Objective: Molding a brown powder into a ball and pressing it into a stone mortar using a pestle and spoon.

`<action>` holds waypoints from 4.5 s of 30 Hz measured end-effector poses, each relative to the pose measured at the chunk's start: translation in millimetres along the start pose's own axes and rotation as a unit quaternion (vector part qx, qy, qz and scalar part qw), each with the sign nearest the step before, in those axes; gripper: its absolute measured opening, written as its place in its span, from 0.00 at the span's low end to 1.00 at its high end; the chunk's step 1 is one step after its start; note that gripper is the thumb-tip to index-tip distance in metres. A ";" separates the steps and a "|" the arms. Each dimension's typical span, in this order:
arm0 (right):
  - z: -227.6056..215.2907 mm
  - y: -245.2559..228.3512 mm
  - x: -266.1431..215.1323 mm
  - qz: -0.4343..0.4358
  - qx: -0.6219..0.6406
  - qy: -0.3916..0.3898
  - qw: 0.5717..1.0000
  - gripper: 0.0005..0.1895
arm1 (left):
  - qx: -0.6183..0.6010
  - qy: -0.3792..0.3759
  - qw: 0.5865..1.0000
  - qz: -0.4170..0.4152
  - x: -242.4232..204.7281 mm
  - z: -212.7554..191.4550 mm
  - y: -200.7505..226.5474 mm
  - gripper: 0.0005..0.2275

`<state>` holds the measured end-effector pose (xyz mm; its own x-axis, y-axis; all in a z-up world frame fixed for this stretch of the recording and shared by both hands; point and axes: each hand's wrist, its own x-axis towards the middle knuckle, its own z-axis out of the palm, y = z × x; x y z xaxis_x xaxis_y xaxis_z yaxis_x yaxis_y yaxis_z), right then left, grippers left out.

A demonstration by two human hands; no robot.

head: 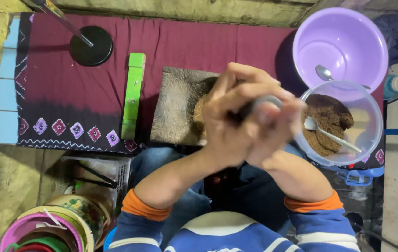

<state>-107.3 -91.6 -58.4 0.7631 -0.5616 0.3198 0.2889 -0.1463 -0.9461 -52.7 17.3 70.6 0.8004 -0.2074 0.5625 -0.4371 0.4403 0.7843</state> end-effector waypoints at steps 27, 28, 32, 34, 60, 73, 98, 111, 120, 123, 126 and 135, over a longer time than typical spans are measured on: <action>91.7 -11.5 65.5 -0.004 -0.020 0.092 0.996 0.21 | 0.020 -0.071 0.997 -0.004 10.5 -33.3 -98.0 0.22; 90.9 -17.5 66.1 0.018 -0.003 0.113 0.993 0.20 | 0.026 -0.077 0.997 0.003 11.8 -32.3 -95.5 0.22; 93.5 -29.9 83.1 0.012 0.033 0.111 0.993 0.20 | 0.035 -0.091 0.995 0.024 16.9 -30.1 -65.8 0.22; 97.4 -28.3 90.1 0.003 0.044 0.092 0.995 0.20 | 0.037 -0.081 0.995 0.049 19.4 -26.1 -31.1 0.20; 75.7 38.9 108.6 -0.038 0.056 -0.076 0.995 0.36 | 0.016 -0.012 0.999 -0.030 31.1 -44.4 -143.3 0.13; 58.9 -2.6 72.5 -0.038 0.012 0.080 0.996 0.29 | 0.003 -0.074 0.997 0.034 16.9 -24.5 -75.5 0.20; 66.3 44.4 86.8 -0.050 -0.017 0.033 0.998 0.31 | 0.007 -0.091 0.994 -0.064 23.2 -51.2 -105.8 0.28; 49.0 10.3 88.5 -0.136 -0.025 0.009 0.990 0.32 | -0.050 -0.106 0.993 -0.007 21.3 -15.8 -111.8 0.15; -48.1 2.8 -1.1 -0.130 -0.029 0.004 0.991 0.33 | -0.008 -0.150 0.988 0.031 12.0 -2.5 12.0 0.16; -25.8 10.8 7.9 -0.131 -0.032 0.005 0.991 0.34 | 0.017 -0.168 0.985 0.021 9.2 -11.8 -4.4 0.17; 26.6 26.9 42.1 -0.137 -0.033 0.007 0.990 0.34 | -0.002 -0.142 0.990 0.004 10.5 -28.6 -69.9 0.19; 69.2 25.5 52.7 -0.175 -0.024 -0.015 0.984 0.35 | -0.011 -0.075 0.997 -0.025 6.9 -48.5 -91.3 0.22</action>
<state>-19.7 -68.6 -62.1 0.6383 -0.4461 0.6274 0.5105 -0.3648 -0.7787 12.5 18.0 -9.8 0.7501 -0.3563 0.5571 -0.3877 0.4456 0.8070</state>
